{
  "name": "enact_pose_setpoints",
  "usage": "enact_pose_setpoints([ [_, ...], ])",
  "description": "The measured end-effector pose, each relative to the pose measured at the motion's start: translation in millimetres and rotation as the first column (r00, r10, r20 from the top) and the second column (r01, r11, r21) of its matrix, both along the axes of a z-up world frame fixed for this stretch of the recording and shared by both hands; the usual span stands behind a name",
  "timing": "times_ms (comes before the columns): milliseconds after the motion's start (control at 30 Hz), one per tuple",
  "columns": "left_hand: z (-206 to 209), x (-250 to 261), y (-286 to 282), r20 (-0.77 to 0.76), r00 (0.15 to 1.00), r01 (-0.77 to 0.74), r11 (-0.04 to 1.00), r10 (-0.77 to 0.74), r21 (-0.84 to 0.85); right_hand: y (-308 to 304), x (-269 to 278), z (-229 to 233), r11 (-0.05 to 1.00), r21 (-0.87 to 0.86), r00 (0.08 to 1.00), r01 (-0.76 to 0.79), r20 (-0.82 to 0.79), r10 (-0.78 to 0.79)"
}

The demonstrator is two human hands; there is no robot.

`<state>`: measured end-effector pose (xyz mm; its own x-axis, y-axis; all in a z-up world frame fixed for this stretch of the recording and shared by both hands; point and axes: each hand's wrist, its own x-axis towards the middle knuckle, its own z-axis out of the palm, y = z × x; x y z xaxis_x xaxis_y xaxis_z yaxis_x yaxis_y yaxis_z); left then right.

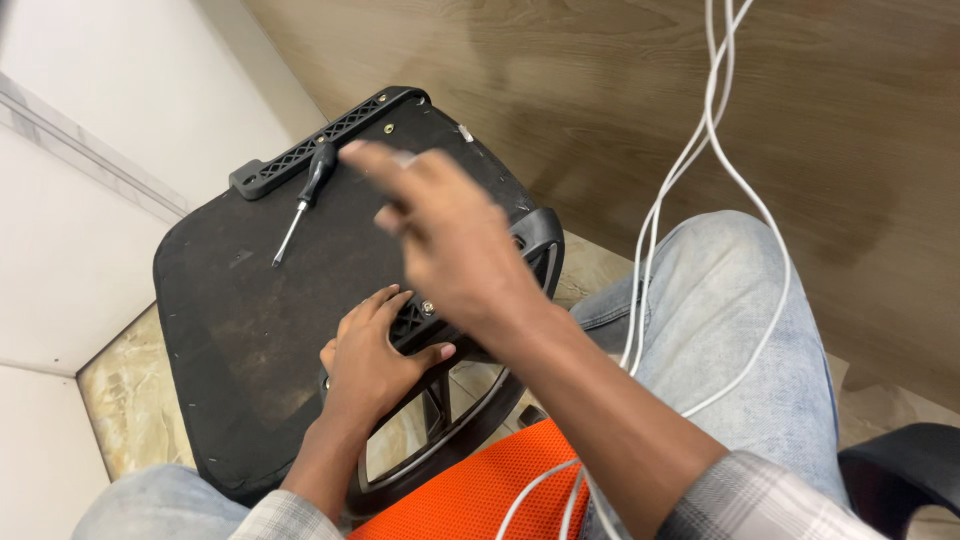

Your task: The person uses a screwdriver to tighten screws on the underside of an overturned office chair. They repeatedly insert and turn the screwdriver to secure the chair's base components.

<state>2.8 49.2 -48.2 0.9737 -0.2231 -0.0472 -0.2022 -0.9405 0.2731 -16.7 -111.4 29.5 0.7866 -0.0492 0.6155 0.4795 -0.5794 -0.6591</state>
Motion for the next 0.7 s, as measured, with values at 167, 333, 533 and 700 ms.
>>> enact_pose_setpoints([
  [167,-3.8,1.2,4.9,-0.06,0.997,-0.038,0.999,0.038,0.001,-46.1,24.0,-19.4,0.93,0.162,0.872,0.33,0.325,-0.366],
  [333,1.7,-1.1,0.2,-0.077,0.996,-0.044,0.999,0.043,-0.008,-92.1,64.1,-45.2,0.853,-0.082,0.85,0.515,0.184,-0.495],
  [533,-1.1,-0.7,-1.3,-0.106,0.992,-0.064,0.998,0.066,0.018,-114.9,111.4,-110.0,0.906,-0.268,0.807,0.327,-0.42,-0.415],
  [700,-3.5,-0.6,2.2,-0.11,0.992,-0.064,0.998,0.067,0.028,-133.8,153.9,-116.1,0.968,-0.191,0.461,0.163,-0.853,-0.245],
])
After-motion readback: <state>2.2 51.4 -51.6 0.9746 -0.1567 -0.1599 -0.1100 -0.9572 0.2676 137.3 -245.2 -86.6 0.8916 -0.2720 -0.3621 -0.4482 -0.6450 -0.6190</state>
